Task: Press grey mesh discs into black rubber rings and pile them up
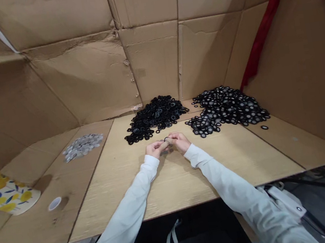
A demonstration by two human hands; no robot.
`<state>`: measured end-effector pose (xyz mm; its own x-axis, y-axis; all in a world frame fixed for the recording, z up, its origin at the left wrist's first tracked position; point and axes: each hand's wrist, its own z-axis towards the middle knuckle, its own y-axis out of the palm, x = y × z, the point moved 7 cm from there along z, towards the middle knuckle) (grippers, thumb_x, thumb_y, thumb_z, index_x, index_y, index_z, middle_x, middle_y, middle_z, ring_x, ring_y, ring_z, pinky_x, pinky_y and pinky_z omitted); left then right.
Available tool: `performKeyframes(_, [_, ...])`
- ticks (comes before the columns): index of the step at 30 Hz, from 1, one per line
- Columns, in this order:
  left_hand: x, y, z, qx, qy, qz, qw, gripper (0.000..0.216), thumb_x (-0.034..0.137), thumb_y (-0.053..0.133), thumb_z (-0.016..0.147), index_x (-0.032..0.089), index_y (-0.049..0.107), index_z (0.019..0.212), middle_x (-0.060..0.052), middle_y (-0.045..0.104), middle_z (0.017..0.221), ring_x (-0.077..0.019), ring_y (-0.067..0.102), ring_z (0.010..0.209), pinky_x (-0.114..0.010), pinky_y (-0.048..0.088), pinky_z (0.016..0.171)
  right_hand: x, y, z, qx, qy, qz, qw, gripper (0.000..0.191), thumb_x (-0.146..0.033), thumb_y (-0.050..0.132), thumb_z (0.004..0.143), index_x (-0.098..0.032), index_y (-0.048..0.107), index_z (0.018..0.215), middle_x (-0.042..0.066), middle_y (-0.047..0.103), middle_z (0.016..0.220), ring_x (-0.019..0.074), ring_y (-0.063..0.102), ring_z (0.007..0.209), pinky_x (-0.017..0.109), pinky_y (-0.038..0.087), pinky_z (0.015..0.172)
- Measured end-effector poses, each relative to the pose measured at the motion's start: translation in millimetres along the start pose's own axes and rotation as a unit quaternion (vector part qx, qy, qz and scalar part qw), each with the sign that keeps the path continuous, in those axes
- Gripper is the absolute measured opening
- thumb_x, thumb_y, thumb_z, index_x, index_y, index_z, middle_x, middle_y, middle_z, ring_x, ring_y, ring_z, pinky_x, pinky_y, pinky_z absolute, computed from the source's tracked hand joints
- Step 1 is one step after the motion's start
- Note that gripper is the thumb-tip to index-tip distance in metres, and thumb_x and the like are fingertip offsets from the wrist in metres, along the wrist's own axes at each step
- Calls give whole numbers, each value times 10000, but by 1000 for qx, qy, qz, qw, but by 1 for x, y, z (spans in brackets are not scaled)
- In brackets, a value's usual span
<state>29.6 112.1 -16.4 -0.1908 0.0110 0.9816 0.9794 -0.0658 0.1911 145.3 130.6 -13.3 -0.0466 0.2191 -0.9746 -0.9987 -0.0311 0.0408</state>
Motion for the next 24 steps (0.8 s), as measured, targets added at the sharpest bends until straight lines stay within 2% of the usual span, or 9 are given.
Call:
performKeyframes(6, [-2,7,0,-7,6,21,1000,352,383,722,390,107,551,527,-22,582,492,-107,530,441,-256,445,510,-2,-5,-3,80,4,-65,995,122,-262,584,542,-150,574,495,29,444,793,149,451,793,278,375,730])
performKeyframes(8, [-4,6,2,-11,5,39,999,333,387,698,447,111,535,539,-26,580,490,-109,529,434,-249,433,490,-6,-6,-4,87,-2,-92,992,128,-272,587,550,-148,580,520,32,423,813,147,448,794,273,382,716])
performKeyframes(11, [2,-1,4,6,51,88,995,280,365,656,526,116,543,586,-27,590,528,-115,542,473,-245,430,505,-11,-6,-3,68,-24,-131,989,146,-295,586,567,-149,596,569,34,395,809,149,438,792,271,393,685])
performKeyframes(16, [23,-7,0,25,127,162,978,208,329,623,568,129,570,594,-16,600,560,-123,551,541,-236,424,542,-18,-3,-3,34,-67,-178,981,168,-324,572,611,-161,603,634,28,369,782,152,423,770,277,407,635])
performKeyframes(21, [37,-4,-3,12,128,172,977,178,294,630,560,132,626,634,-34,645,626,-149,581,591,-257,442,586,-34,-1,-9,27,-141,-229,963,87,-255,544,657,-186,596,665,16,378,751,150,407,778,331,375,754])
performKeyframes(24, [38,-3,-1,-17,114,178,977,170,266,632,555,133,659,657,-51,664,659,-176,598,634,-283,456,629,-39,-1,-11,5,-167,-239,957,58,-226,545,658,-191,591,653,13,385,746,151,403,791,342,348,796])
